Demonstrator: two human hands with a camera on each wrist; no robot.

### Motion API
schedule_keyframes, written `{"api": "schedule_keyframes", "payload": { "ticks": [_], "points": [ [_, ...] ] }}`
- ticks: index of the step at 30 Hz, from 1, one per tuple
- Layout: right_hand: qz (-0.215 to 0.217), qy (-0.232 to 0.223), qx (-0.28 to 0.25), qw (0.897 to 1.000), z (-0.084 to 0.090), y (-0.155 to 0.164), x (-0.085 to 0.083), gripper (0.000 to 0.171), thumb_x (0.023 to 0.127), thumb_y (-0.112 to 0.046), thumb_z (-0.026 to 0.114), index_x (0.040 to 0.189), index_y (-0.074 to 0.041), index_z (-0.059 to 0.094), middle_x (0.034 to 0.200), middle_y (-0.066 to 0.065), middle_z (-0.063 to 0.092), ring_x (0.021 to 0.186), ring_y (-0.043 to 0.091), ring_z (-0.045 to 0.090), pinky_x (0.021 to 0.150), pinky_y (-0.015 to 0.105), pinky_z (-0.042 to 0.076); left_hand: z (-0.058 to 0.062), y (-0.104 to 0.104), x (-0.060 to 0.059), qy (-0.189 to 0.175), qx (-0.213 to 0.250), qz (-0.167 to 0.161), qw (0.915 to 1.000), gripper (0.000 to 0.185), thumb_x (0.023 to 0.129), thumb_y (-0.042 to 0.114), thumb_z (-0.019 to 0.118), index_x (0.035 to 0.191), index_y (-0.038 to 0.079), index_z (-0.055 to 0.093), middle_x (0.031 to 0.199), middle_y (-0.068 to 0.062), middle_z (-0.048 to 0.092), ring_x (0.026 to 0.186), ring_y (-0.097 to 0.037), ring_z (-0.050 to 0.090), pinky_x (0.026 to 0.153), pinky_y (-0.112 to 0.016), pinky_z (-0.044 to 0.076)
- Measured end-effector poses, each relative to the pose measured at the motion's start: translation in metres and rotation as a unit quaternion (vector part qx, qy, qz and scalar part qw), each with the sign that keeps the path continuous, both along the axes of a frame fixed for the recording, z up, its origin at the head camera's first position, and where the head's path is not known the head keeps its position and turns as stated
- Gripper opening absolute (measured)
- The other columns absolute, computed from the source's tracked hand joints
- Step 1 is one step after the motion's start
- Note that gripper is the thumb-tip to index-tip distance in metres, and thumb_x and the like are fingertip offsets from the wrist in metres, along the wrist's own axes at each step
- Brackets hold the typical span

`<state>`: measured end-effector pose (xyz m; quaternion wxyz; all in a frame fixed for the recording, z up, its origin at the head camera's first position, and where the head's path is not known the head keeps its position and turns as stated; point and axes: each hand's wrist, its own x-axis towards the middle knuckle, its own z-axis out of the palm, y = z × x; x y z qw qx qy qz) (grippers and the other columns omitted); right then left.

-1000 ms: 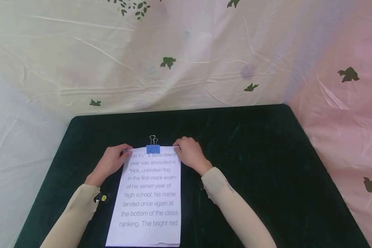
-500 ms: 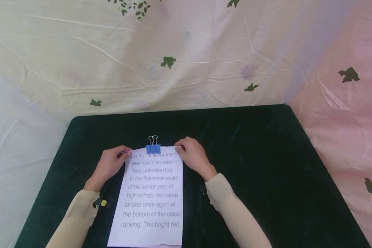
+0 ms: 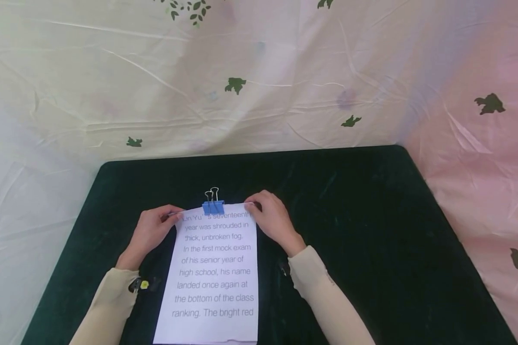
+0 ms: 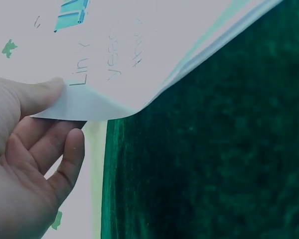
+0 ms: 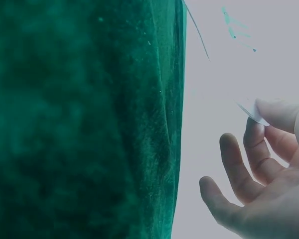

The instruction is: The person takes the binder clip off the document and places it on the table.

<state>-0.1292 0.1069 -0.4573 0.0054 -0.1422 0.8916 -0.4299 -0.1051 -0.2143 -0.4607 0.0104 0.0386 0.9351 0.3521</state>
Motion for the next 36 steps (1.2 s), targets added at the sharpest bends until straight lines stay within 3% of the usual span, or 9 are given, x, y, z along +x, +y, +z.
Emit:
{"api": "schedule_keyframes", "payload": {
  "ticks": [18,23,30,36],
  "points": [
    [0.005,0.020,-0.036,0.999,0.001,0.002,0.009,0.015,0.102,-0.017,0.067,0.112,-0.008,0.074,0.106,0.004,0.065,0.092,0.019,0.059,0.080,0.039,0.048,-0.002,-0.007,0.004,0.035,0.028,-0.017,0.9989,0.017,0.103,0.012,0.066,0.115,0.011,0.077,0.108,-0.009,0.077,0.078,-0.018,0.060,0.066,-0.031,0.045],
    [0.006,0.013,-0.044,0.999,0.003,0.002,0.007,0.017,0.102,-0.018,0.067,0.115,-0.010,0.073,0.112,0.004,0.068,0.097,0.021,0.061,0.089,0.043,0.052,-0.001,-0.008,0.006,0.042,0.033,-0.020,0.9984,0.016,0.102,0.011,0.066,0.114,0.010,0.077,0.109,-0.010,0.077,0.080,-0.019,0.061,0.068,-0.031,0.045],
    [0.020,-0.006,-0.038,0.999,0.016,-0.004,0.002,0.033,0.104,-0.029,0.066,0.131,-0.011,0.067,0.131,0.007,0.067,0.116,0.025,0.062,0.105,0.049,0.048,-0.001,-0.008,0.007,0.046,0.030,-0.020,0.9983,0.017,0.102,0.010,0.066,0.115,0.010,0.077,0.111,-0.010,0.077,0.082,-0.020,0.062,0.070,-0.031,0.046],
    [0.052,-0.022,-0.017,0.998,0.033,-0.013,-0.003,0.053,0.103,-0.042,0.064,0.147,-0.013,0.057,0.151,0.007,0.056,0.137,0.028,0.053,0.113,0.052,0.040,0.001,-0.007,0.007,0.049,0.033,-0.025,0.9979,0.016,0.102,0.009,0.066,0.114,0.010,0.077,0.111,-0.010,0.077,0.082,-0.019,0.063,0.069,-0.031,0.045]
  ]
}}
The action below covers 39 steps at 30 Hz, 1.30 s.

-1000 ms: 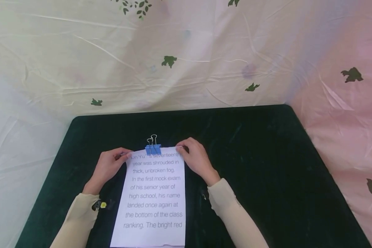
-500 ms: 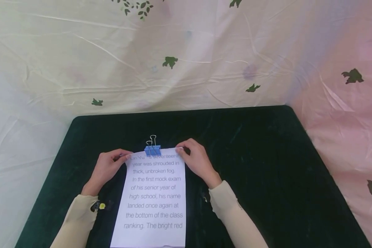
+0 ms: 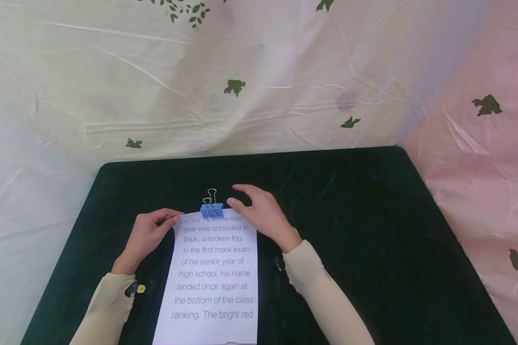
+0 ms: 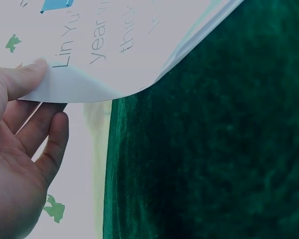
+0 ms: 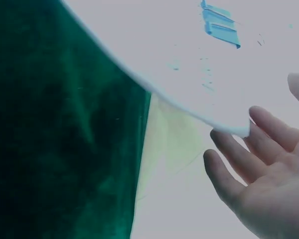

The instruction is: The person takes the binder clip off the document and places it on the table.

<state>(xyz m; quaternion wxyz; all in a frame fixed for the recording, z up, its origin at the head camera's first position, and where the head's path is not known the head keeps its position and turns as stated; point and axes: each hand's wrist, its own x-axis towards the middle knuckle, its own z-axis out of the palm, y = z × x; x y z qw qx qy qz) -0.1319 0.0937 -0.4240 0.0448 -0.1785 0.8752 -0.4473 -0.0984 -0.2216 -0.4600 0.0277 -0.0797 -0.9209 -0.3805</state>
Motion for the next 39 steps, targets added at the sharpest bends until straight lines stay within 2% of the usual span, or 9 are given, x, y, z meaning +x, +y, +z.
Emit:
{"api": "schedule_keyframes", "payload": {
  "ticks": [9,15,23,31,39],
  "points": [
    [0.074,-0.037,0.059,0.995,0.013,-0.016,-0.009,0.073,0.098,-0.049,0.068,0.158,-0.015,0.043,0.163,0.010,0.040,0.151,0.031,0.036,0.119,0.054,0.031,-0.001,0.001,0.003,0.006,-0.001,-0.006,1.0000,0.016,0.102,0.009,0.066,0.114,0.010,0.077,0.111,-0.011,0.077,0.080,-0.018,0.063,0.065,-0.028,0.044],
    [0.101,-0.055,0.091,0.989,0.015,-0.024,-0.015,0.086,0.094,-0.056,0.070,0.162,-0.018,0.036,0.167,0.015,0.032,0.153,0.033,0.029,0.119,0.054,0.029,0.000,0.001,0.004,0.016,-0.003,-0.014,0.9998,0.015,0.102,0.010,0.067,0.113,0.011,0.078,0.110,-0.010,0.077,0.078,-0.017,0.063,0.064,-0.028,0.044],
    [0.129,-0.077,0.083,0.985,0.014,-0.031,-0.024,0.088,0.094,-0.056,0.070,0.162,-0.015,0.034,0.163,0.007,0.042,0.146,0.029,0.043,0.116,0.046,0.037,0.000,0.000,0.006,0.020,-0.004,-0.024,0.9995,0.015,0.101,0.009,0.067,0.113,0.010,0.077,0.108,-0.009,0.077,0.076,-0.016,0.062,0.063,-0.028,0.044],
    [0.131,-0.095,0.063,0.985,0.011,-0.033,-0.028,0.082,0.092,-0.056,0.072,0.157,-0.015,0.043,0.154,0.007,0.053,0.132,0.026,0.056,0.105,0.042,0.047,0.000,0.000,0.007,0.027,-0.007,-0.024,0.9993,0.015,0.101,0.009,0.068,0.112,0.010,0.077,0.107,-0.010,0.078,0.073,-0.015,0.062,0.061,-0.027,0.043],
    [0.139,-0.086,0.049,0.985,0.010,-0.036,-0.033,0.070,0.093,-0.051,0.074,0.150,-0.014,0.053,0.142,0.005,0.063,0.126,0.023,0.059,0.106,0.041,0.045,0.001,0.000,0.006,0.016,-0.007,-0.019,0.9997,0.015,0.101,0.010,0.068,0.112,0.011,0.078,0.107,-0.009,0.078,0.072,-0.014,0.060,0.061,-0.028,0.042]
  ]
}}
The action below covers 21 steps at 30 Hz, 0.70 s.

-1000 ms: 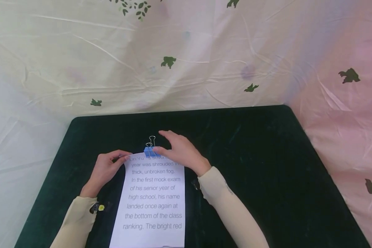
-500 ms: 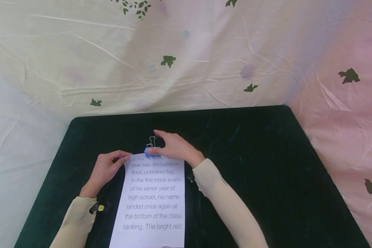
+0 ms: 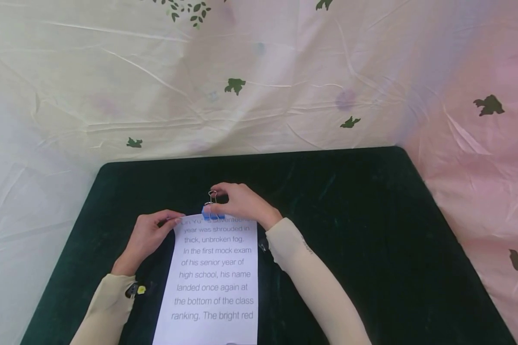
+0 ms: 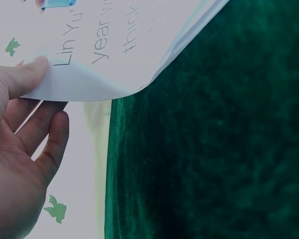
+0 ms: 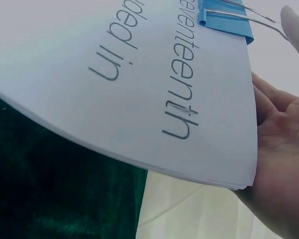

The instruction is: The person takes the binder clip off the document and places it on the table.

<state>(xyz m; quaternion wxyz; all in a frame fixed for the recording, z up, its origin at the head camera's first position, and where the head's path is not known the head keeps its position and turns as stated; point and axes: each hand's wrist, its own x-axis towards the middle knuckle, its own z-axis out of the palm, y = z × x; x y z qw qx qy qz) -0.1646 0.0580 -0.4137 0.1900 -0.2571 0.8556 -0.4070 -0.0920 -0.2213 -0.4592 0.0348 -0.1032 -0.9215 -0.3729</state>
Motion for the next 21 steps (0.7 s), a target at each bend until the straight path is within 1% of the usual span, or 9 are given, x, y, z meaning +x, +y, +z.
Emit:
{"api": "schedule_keyframes", "payload": {
  "ticks": [7,11,17,21],
  "points": [
    [0.001,0.010,-0.025,1.000,-0.0017,-0.0024,-0.0003,0.059,0.094,-0.042,0.077,0.142,-0.015,0.058,0.130,-0.002,0.069,0.118,0.016,0.062,0.103,0.039,0.047,-0.0016,-0.0015,-0.0030,-0.006,-0.004,-0.001,1.0000,0.016,0.101,0.010,0.068,0.113,0.011,0.078,0.109,-0.009,0.077,0.076,-0.016,0.062,0.063,-0.028,0.043],
    [0.001,0.012,-0.043,0.999,-0.0035,-0.0038,0.0015,0.056,0.093,-0.037,0.078,0.140,-0.013,0.059,0.124,-0.004,0.071,0.113,0.015,0.064,0.100,0.038,0.048,-0.0022,-0.0023,-0.0049,-0.005,-0.007,-0.004,1.0000,0.016,0.101,0.010,0.068,0.113,0.011,0.078,0.109,-0.009,0.077,0.078,-0.017,0.062,0.064,-0.029,0.043],
    [-0.006,0.025,-0.056,0.998,-0.0062,-0.0066,0.0049,0.053,0.094,-0.033,0.079,0.139,-0.013,0.060,0.123,-0.002,0.071,0.109,0.015,0.064,0.097,0.037,0.049,-0.0020,-0.0031,-0.0074,-0.004,-0.008,-0.002,1.0000,0.016,0.101,0.010,0.068,0.113,0.011,0.078,0.110,-0.010,0.077,0.079,-0.018,0.063,0.064,-0.029,0.044],
    [-0.014,0.035,-0.058,0.998,-0.0075,-0.0084,0.0072,0.050,0.094,-0.031,0.078,0.138,-0.014,0.061,0.124,-0.002,0.071,0.111,0.014,0.065,0.101,0.038,0.048,-0.0022,-0.0037,-0.0089,-0.006,-0.007,-0.004,1.0000,0.016,0.101,0.010,0.068,0.114,0.010,0.078,0.110,-0.010,0.077,0.079,-0.018,0.063,0.064,-0.029,0.044]
  ]
}}
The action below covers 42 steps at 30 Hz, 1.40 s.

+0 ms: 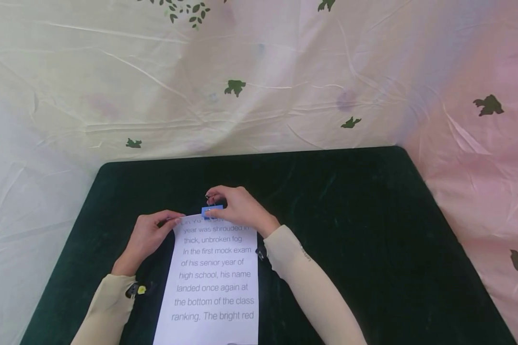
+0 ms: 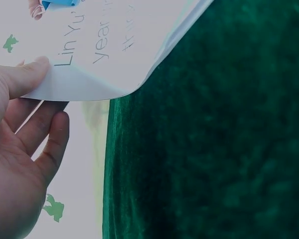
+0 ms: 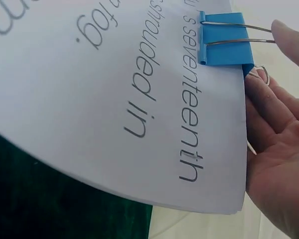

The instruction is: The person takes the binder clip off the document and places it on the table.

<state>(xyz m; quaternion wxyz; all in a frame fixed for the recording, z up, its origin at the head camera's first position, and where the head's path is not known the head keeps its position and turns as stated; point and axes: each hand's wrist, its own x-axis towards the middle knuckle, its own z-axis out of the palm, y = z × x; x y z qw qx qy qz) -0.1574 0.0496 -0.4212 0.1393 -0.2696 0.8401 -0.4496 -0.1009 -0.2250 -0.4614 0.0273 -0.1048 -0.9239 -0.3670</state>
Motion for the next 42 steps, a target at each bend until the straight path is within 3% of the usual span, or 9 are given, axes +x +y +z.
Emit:
{"api": "schedule_keyframes", "payload": {
  "ticks": [5,24,42],
  "points": [
    [0.002,0.014,-0.011,1.000,-0.002,-0.001,0.004,0.048,0.095,-0.029,0.077,0.137,-0.012,0.062,0.126,-0.002,0.071,0.117,0.013,0.066,0.107,0.038,0.047,-0.001,0.000,0.000,-0.002,-0.003,0.001,1.0000,0.016,0.101,0.010,0.068,0.114,0.010,0.077,0.110,-0.010,0.077,0.079,-0.018,0.063,0.064,-0.029,0.044],
    [-0.017,0.075,-0.058,0.995,-0.005,-0.001,0.011,0.034,0.096,-0.022,0.077,0.128,-0.017,0.068,0.119,-0.002,0.073,0.113,0.013,0.068,0.103,0.035,0.050,-0.005,0.002,-0.001,0.000,-0.004,-0.003,1.0000,0.017,0.102,0.009,0.066,0.115,0.010,0.077,0.111,-0.010,0.077,0.082,-0.019,0.064,0.069,-0.031,0.046],
    [-0.036,0.132,-0.111,0.984,0.015,0.006,0.021,0.037,0.095,-0.019,0.078,0.130,-0.012,0.068,0.122,-0.002,0.073,0.116,0.013,0.068,0.106,0.038,0.048,-0.007,0.003,0.000,-0.007,-0.005,0.005,1.0000,0.017,0.102,0.009,0.066,0.115,0.011,0.077,0.112,-0.011,0.077,0.084,-0.019,0.065,0.069,-0.031,0.047]
  ]
}}
